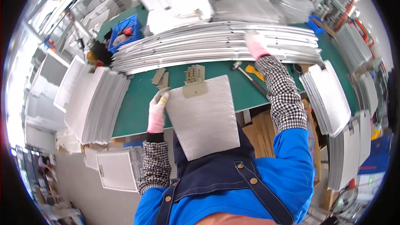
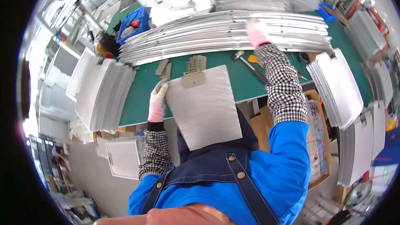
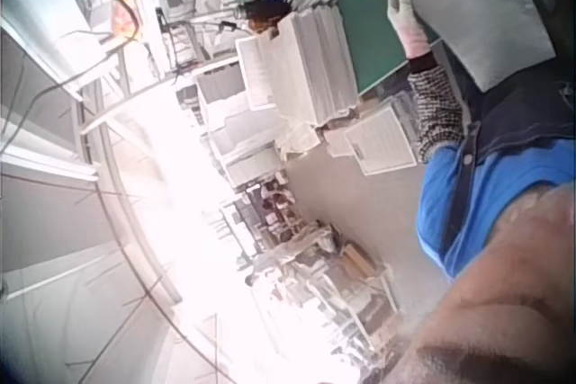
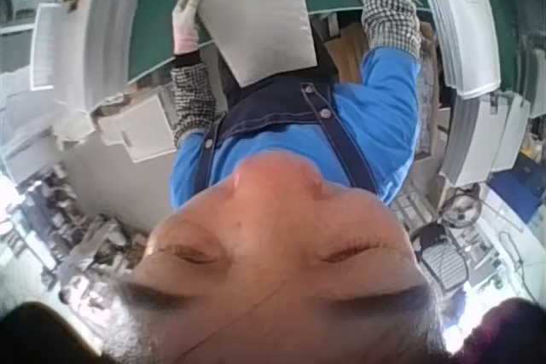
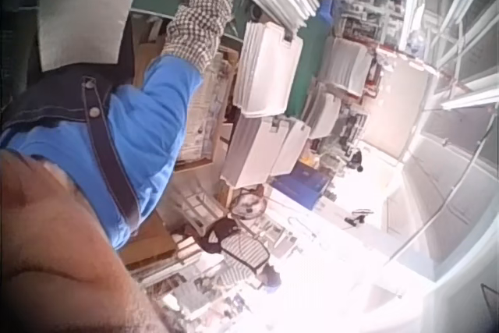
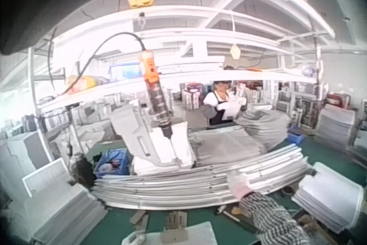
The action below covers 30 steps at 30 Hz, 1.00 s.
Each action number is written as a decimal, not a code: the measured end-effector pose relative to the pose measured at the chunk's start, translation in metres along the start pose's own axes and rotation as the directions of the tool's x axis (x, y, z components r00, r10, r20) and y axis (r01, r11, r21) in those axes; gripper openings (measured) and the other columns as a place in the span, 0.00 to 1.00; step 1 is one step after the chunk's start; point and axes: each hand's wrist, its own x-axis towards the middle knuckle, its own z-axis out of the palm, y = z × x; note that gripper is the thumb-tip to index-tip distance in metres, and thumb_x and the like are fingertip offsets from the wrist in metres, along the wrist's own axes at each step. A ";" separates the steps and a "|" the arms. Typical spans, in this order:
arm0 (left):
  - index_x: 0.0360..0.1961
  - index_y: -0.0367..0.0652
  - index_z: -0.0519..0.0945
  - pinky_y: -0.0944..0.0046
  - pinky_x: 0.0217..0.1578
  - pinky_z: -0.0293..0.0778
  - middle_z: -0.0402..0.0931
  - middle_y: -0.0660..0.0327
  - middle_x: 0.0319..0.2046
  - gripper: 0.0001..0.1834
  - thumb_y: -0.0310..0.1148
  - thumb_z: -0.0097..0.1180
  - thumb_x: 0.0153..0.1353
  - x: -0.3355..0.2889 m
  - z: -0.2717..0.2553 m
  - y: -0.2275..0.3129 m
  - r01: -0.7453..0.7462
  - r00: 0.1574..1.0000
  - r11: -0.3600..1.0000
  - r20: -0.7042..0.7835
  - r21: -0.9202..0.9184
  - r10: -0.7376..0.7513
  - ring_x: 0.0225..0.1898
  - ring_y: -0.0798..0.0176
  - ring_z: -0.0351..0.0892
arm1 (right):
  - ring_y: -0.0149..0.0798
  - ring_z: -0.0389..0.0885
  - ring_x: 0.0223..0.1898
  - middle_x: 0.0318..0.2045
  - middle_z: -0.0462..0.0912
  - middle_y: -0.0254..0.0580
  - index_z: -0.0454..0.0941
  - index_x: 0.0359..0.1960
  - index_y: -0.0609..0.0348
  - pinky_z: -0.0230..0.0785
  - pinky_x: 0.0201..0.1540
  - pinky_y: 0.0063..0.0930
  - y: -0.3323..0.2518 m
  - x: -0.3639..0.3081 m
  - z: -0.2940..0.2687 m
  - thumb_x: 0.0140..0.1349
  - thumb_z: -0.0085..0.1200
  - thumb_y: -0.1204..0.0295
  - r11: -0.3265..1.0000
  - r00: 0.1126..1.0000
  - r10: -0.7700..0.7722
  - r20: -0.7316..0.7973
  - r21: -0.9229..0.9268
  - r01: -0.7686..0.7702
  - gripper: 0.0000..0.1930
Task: The person assembles air filters by inserting mesh panels into white frames and securing them with a handheld tool. They repeatedly pick up mesh panels, align them with frames, and use a tool to fasten the components together on a green workbench.
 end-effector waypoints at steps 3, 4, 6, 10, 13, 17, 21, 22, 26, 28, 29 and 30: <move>0.58 0.34 0.79 0.69 0.54 0.70 0.81 0.60 0.48 0.21 0.38 0.56 0.71 0.002 0.013 -0.004 -0.031 0.999 0.999 -0.009 -0.016 0.031 0.49 0.68 0.77 | 0.50 0.87 0.44 0.38 0.87 0.49 0.85 0.42 0.52 0.74 0.50 0.51 0.036 -0.002 -0.016 0.68 0.44 0.66 0.889 0.966 -0.257 0.014 -0.390 0.242 0.14; 0.57 0.34 0.79 0.69 0.54 0.70 0.81 0.61 0.48 0.21 0.39 0.55 0.71 0.000 0.009 -0.007 -0.043 0.999 0.999 -0.029 0.001 0.043 0.49 0.69 0.76 | 0.48 0.87 0.44 0.38 0.88 0.48 0.84 0.42 0.51 0.74 0.50 0.50 0.016 -0.010 -0.028 0.68 0.43 0.67 0.877 0.968 -0.232 0.090 -0.411 0.249 0.14; 0.57 0.34 0.79 0.68 0.55 0.69 0.81 0.61 0.48 0.21 0.40 0.54 0.72 0.002 0.008 -0.010 -0.043 0.999 0.999 -0.014 -0.014 0.043 0.50 0.69 0.76 | 0.46 0.88 0.40 0.40 0.87 0.48 0.84 0.45 0.53 0.78 0.41 0.45 0.008 -0.019 -0.060 0.68 0.45 0.69 0.745 0.939 -0.308 0.150 -0.576 0.337 0.13; 0.58 0.34 0.78 0.70 0.53 0.70 0.80 0.60 0.48 0.19 0.36 0.52 0.73 0.005 0.012 -0.005 -0.027 0.999 1.000 0.016 0.000 0.027 0.50 0.68 0.77 | 0.49 0.82 0.43 0.39 0.81 0.44 0.80 0.42 0.51 0.74 0.45 0.45 0.036 -0.036 -0.088 0.64 0.55 0.65 0.771 0.839 -0.540 -0.061 -0.434 0.465 0.08; 0.61 0.32 0.75 0.69 0.56 0.69 0.79 0.58 0.51 0.21 0.34 0.52 0.73 0.001 0.017 0.000 -0.035 0.999 0.997 -0.035 0.067 0.037 0.53 0.67 0.75 | 0.48 0.79 0.45 0.41 0.79 0.44 0.79 0.47 0.50 0.73 0.46 0.43 0.033 -0.038 -0.105 0.62 0.59 0.65 0.731 0.708 -0.672 -0.219 -0.354 0.584 0.13; 0.64 0.30 0.71 0.67 0.59 0.68 0.77 0.54 0.57 0.24 0.32 0.53 0.71 0.000 0.018 -0.007 -0.040 0.987 0.997 -0.151 0.070 0.050 0.57 0.64 0.74 | 0.47 0.79 0.44 0.40 0.79 0.43 0.79 0.49 0.49 0.73 0.46 0.42 0.009 -0.043 -0.125 0.60 0.61 0.67 0.689 0.635 -0.725 -0.268 -0.249 0.681 0.15; 0.65 0.29 0.70 0.66 0.60 0.68 0.77 0.52 0.58 0.25 0.31 0.54 0.70 0.009 0.012 -0.009 -0.035 0.997 0.993 -0.058 0.109 0.042 0.59 0.62 0.74 | 0.47 0.80 0.43 0.40 0.79 0.43 0.80 0.47 0.49 0.74 0.45 0.41 0.029 -0.034 -0.116 0.58 0.62 0.69 0.704 0.693 -0.708 -0.132 -0.198 0.682 0.14; 0.65 0.29 0.70 0.66 0.60 0.68 0.77 0.52 0.58 0.25 0.30 0.54 0.70 0.010 0.011 -0.011 -0.025 0.999 0.991 -0.044 0.129 0.031 0.59 0.62 0.74 | 0.47 0.81 0.44 0.40 0.79 0.42 0.81 0.46 0.47 0.76 0.44 0.42 0.032 -0.035 -0.112 0.59 0.60 0.70 0.697 0.716 -0.698 0.004 -0.224 0.681 0.13; 0.64 0.30 0.71 0.65 0.60 0.68 0.77 0.51 0.58 0.24 0.30 0.54 0.70 0.013 0.015 -0.010 -0.017 1.000 0.980 0.003 0.199 0.017 0.58 0.61 0.75 | 0.47 0.82 0.45 0.43 0.81 0.42 0.82 0.46 0.45 0.77 0.46 0.44 0.032 -0.028 -0.061 0.60 0.58 0.68 0.724 0.847 -0.488 0.209 -0.446 0.527 0.12; 0.63 0.31 0.72 0.65 0.59 0.69 0.77 0.51 0.57 0.24 0.31 0.54 0.70 0.013 0.017 -0.008 -0.023 1.000 0.965 0.020 0.261 0.018 0.58 0.61 0.76 | 0.48 0.83 0.46 0.45 0.82 0.44 0.83 0.47 0.44 0.77 0.48 0.45 0.036 -0.018 -0.039 0.60 0.58 0.67 0.808 0.918 -0.370 0.140 -0.440 0.393 0.13; 0.63 0.31 0.72 0.65 0.59 0.70 0.78 0.51 0.57 0.23 0.31 0.55 0.70 0.015 0.014 -0.008 -0.023 1.000 0.951 0.020 0.308 0.017 0.58 0.61 0.76 | 0.48 0.83 0.47 0.45 0.83 0.45 0.82 0.48 0.45 0.77 0.49 0.45 0.039 -0.013 -0.039 0.60 0.59 0.66 0.823 0.921 -0.352 0.169 -0.413 0.390 0.13; 0.63 0.31 0.73 0.65 0.58 0.70 0.78 0.50 0.56 0.23 0.32 0.55 0.70 0.016 0.009 -0.008 -0.018 1.000 0.934 0.011 0.358 0.015 0.58 0.61 0.76 | 0.49 0.83 0.48 0.45 0.83 0.46 0.82 0.49 0.45 0.76 0.50 0.46 0.032 -0.010 -0.040 0.60 0.59 0.66 0.837 0.919 -0.340 0.202 -0.380 0.393 0.14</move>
